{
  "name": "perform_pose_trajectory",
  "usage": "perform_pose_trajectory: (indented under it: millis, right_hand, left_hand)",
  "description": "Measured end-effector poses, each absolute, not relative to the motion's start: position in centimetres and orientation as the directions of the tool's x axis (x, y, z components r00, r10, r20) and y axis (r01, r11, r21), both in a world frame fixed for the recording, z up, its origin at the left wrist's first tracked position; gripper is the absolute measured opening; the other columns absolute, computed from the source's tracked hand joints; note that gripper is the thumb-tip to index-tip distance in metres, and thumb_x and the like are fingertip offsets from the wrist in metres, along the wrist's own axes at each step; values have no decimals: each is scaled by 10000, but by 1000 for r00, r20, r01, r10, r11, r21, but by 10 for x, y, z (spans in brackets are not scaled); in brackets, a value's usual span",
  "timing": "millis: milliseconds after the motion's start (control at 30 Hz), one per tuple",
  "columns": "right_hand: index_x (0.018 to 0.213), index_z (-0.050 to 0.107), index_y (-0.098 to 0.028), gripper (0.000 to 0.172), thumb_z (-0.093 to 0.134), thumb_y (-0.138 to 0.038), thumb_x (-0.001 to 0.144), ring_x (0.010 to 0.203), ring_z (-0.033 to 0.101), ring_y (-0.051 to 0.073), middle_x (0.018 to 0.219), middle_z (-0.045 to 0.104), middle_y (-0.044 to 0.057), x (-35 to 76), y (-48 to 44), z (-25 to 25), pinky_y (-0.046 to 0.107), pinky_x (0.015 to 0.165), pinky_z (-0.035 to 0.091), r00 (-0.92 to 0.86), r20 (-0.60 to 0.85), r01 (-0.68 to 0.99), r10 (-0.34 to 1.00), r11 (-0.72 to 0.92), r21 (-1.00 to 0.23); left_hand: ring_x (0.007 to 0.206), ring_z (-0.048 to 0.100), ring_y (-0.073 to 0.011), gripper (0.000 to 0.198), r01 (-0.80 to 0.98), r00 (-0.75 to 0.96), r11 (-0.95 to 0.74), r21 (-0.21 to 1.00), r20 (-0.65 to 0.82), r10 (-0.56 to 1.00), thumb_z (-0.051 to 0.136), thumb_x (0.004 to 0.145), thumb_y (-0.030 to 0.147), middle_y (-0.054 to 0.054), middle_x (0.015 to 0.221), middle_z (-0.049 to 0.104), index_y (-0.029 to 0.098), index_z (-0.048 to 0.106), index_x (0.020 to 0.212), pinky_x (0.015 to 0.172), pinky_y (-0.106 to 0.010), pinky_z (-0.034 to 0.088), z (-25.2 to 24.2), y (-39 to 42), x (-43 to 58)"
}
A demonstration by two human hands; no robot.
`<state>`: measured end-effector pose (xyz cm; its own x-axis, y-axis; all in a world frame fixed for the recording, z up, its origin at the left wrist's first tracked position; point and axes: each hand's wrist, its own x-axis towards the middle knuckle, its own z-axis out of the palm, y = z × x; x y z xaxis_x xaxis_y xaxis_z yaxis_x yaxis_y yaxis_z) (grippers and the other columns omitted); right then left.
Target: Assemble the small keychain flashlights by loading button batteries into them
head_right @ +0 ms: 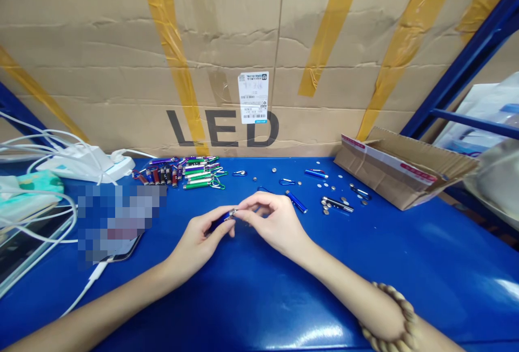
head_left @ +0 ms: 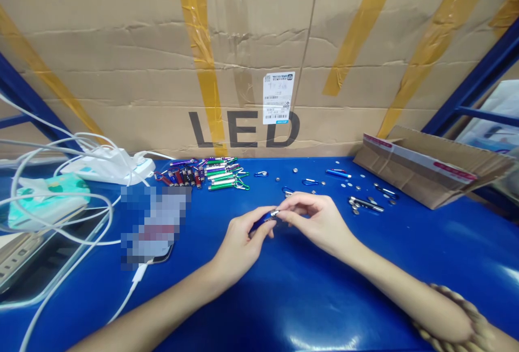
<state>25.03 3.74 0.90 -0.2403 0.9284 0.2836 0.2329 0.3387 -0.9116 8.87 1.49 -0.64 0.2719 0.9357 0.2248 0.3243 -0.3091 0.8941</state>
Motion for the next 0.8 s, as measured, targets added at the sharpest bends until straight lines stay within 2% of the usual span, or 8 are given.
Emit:
perform_pose_trajectory:
  millis: [100, 200, 333, 400, 500, 600, 700, 800]
  right_hand:
    - [647, 664, -159, 108, 679, -264, 671, 558, 584, 115, 683, 656, 31, 250, 37, 10, 223, 523, 493, -239, 346, 248, 907, 401, -882]
    - [644, 665, -160, 92, 669, -241, 689, 560, 589, 115, 658, 657, 28, 250, 37, 11, 213, 520, 495, -271, 396, 265, 877, 464, -846]
    - [680, 658, -161, 85, 638, -218, 739, 569, 592, 111, 660, 660, 25, 254, 38, 13, 201, 525, 493, -354, 438, 349, 826, 552, -758]
    - [730, 645, -163, 82, 595, -201, 783, 605, 596, 114, 691, 658, 26, 259, 37, 15, 206, 562, 492, -456, 472, 407, 755, 648, -644]
    - [825, 625, -156, 148, 483, -182, 860, 706, 594, 139, 763, 640, 53, 265, 34, 21, 241, 652, 483, -637, 469, 479, 611, 791, -380]
    - [805, 626, -144, 240, 411, -198, 898, 695, 579, 155, 751, 611, 72, 268, 29, 23, 249, 621, 460, -701, 388, 558, 598, 799, -223]
    - [765, 631, -145, 256, 422, -207, 897, 661, 572, 150, 721, 611, 63, 268, 28, 22, 242, 606, 441, -707, 311, 578, 635, 773, -263]
    - [735, 639, -145, 238, 452, -183, 879, 637, 568, 129, 682, 628, 43, 266, 29, 19, 225, 612, 428, -692, 286, 523, 663, 733, -435]
  left_hand:
    - [589, 571, -124, 318, 303, 253, -301, 904, 228, 940, 488, 808, 259, -20, 686, 644, 129, 639, 1056, 547, -194, 454, -7, 14, 90]
    - [582, 579, -119, 330, 299, 248, -317, 900, 248, 937, 485, 804, 237, -32, 711, 660, 117, 640, 1069, 550, -196, 468, -7, 14, 89]
    - [552, 570, -117, 304, 376, 294, -432, 820, 336, 895, 476, 823, 197, -37, 703, 658, 129, 650, 1063, 544, -209, 468, -9, 16, 85]
    - [568, 571, -128, 284, 424, 336, -519, 742, 403, 851, 469, 835, 173, -41, 700, 661, 138, 656, 1046, 555, -222, 468, -11, 17, 83]
    - [611, 577, -147, 256, 471, 397, -614, 633, 470, 789, 465, 847, 148, -40, 689, 663, 151, 664, 1008, 584, -240, 473, -15, 18, 82]
    - [632, 580, -159, 249, 479, 434, -670, 567, 511, 742, 457, 862, 155, -47, 675, 657, 135, 653, 1014, 601, -252, 483, -18, 17, 83]
    - [633, 576, -162, 261, 460, 455, -723, 515, 562, 691, 445, 874, 164, -63, 687, 658, 106, 634, 1044, 601, -259, 490, -22, 17, 84]
    - [619, 566, -155, 253, 453, 454, -751, 481, 600, 658, 446, 876, 158, -66, 699, 662, 107, 632, 1039, 592, -257, 491, -24, 16, 84]
